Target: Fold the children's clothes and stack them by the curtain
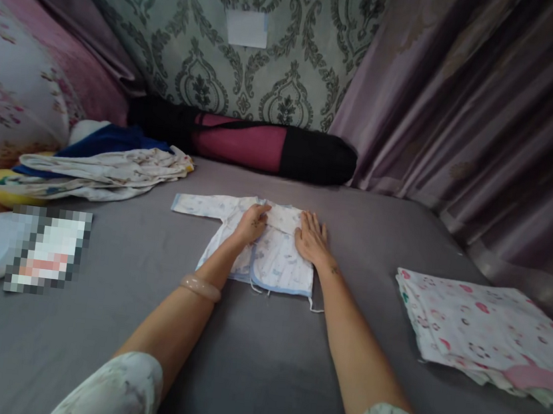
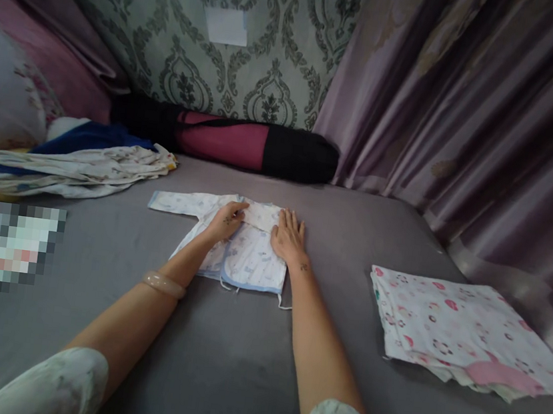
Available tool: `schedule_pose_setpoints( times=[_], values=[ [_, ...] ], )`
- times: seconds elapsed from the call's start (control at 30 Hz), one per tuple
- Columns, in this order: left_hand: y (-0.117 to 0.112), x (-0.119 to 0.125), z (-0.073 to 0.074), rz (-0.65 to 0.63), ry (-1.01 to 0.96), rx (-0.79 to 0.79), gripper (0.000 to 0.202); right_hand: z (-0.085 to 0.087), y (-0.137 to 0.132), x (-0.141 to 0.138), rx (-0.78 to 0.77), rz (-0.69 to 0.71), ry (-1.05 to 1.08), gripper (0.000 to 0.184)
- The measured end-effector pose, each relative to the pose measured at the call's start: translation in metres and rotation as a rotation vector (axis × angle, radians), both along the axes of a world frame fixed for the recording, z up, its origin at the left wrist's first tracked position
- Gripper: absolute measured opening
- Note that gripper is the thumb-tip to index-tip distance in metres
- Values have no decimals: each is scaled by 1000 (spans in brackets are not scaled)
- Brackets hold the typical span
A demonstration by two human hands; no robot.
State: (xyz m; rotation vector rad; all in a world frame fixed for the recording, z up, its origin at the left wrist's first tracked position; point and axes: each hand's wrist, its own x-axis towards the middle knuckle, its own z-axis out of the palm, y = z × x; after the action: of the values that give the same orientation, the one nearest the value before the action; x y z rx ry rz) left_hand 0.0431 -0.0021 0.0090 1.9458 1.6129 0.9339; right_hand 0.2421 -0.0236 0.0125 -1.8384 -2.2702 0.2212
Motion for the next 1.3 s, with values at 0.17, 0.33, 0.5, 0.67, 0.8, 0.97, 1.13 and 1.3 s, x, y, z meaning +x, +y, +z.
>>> schedule_pose_setpoints(
  times=[0.17,0.33,0.5,0.67,0.8,0.97,1.13,1.3],
  values=[
    [-1,-1,-3,-6,103,-6,47,2,0,-1,-39,-11,3,61],
    [1,-1,-7,-52,173,21,45,3,1,-1,-73,-26,-5,62],
    [4,2,-13,-32,195,11,42,1,3,-2,-85,-41,-16,62],
    [2,5,-10,-25,275,-39,38,3,5,-4,-107,-51,-47,61],
    [-6,6,0,31,356,-93,40,14,9,-7,-177,-67,-101,60],
    [-21,1,12,90,455,-87,38,25,15,-16,-185,-77,-167,55],
    [-22,-6,17,40,484,-119,43,17,21,-40,-107,-156,-100,61],
    [-18,-23,29,83,425,-180,44,4,29,-63,-38,-270,8,74]
  ],
)
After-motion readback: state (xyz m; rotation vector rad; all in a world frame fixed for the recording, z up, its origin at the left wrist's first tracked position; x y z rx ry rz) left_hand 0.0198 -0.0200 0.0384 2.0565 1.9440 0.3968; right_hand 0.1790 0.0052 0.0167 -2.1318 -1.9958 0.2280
